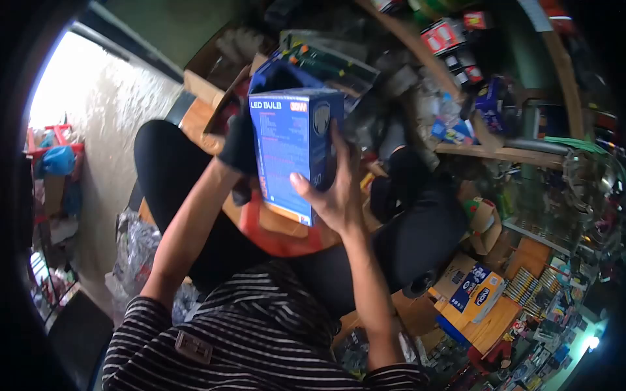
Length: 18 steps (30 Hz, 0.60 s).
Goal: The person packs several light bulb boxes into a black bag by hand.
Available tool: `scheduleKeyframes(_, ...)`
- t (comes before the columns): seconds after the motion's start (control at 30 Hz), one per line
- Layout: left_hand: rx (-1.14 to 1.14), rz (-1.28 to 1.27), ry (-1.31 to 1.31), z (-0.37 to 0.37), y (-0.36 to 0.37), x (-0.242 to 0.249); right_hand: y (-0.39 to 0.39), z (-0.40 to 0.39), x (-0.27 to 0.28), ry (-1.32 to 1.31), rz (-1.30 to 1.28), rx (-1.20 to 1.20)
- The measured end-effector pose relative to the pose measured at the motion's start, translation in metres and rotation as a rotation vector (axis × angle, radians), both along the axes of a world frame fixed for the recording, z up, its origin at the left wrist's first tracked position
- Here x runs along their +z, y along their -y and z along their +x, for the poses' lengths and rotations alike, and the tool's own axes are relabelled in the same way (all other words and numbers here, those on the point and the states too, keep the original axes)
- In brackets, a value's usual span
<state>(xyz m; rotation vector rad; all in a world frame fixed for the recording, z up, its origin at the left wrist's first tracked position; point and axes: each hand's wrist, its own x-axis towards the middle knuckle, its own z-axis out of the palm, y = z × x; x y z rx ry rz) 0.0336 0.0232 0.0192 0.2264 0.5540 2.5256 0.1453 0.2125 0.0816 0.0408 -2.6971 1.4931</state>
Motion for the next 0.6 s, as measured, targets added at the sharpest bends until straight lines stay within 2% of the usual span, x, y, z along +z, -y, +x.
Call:
scheduleKeyframes(0.07,0.045,0.038,-0.052,-0.021,0.016,-0.001,0.012,0.001,0.002,0.031,0.059,0.029)
scheduleKeyframes(0.1,0.190,-0.247,-0.011,-0.029,0.018,-0.001,0.012,-0.001,-0.005,0.003,0.094,0.043)
scheduleKeyframes(0.13,0.170,-0.008,-0.022,-0.040,0.018,-0.009,0.013,-0.001,-0.001,0.028,0.095,0.024)
scheduleKeyframes(0.2,0.540,-0.863,-0.671,-0.030,0.015,-0.012,0.010,-0.002,0.003,0.013,0.106,-0.019)
scheduleKeyframes(0.23,0.350,-0.533,-0.282,-0.019,0.001,-0.015,0.009,-0.003,0.004,-0.019,0.131,-0.060)
scheduleKeyframes(0.27,0.270,-0.187,0.162,-0.007,-0.014,-0.018,0.006,-0.004,0.003,-0.043,0.126,-0.113)
scheduleKeyframes(0.3,0.422,-0.648,-0.309,0.005,-0.025,-0.022,0.000,-0.006,0.001,-0.067,0.122,-0.165)
scheduleKeyframes(0.33,0.440,-1.035,-0.674,0.013,-0.030,-0.012,-0.004,-0.009,-0.002,-0.124,0.056,-0.215)
scheduleKeyframes(0.37,0.439,-1.415,-1.047,0.021,-0.032,-0.003,-0.008,-0.012,-0.001,-0.107,-0.123,-0.274)
scheduleKeyframes(0.43,0.285,-1.299,-1.026,0.042,-0.027,0.019,-0.016,-0.016,0.002,-0.083,-0.371,-0.405)
scheduleKeyframes(0.47,0.208,-1.225,-1.007,0.049,-0.030,0.013,-0.020,-0.016,0.005,-0.083,-0.397,-0.469)
scheduleKeyframes(0.5,0.328,-0.986,-1.028,0.052,-0.048,-0.017,-0.024,-0.016,0.009,-0.067,-0.384,-0.499)
scheduleKeyframes(0.6,0.364,-0.820,-0.937,0.064,-0.069,-0.015,-0.023,-0.014,0.019,0.002,-0.442,-0.626)
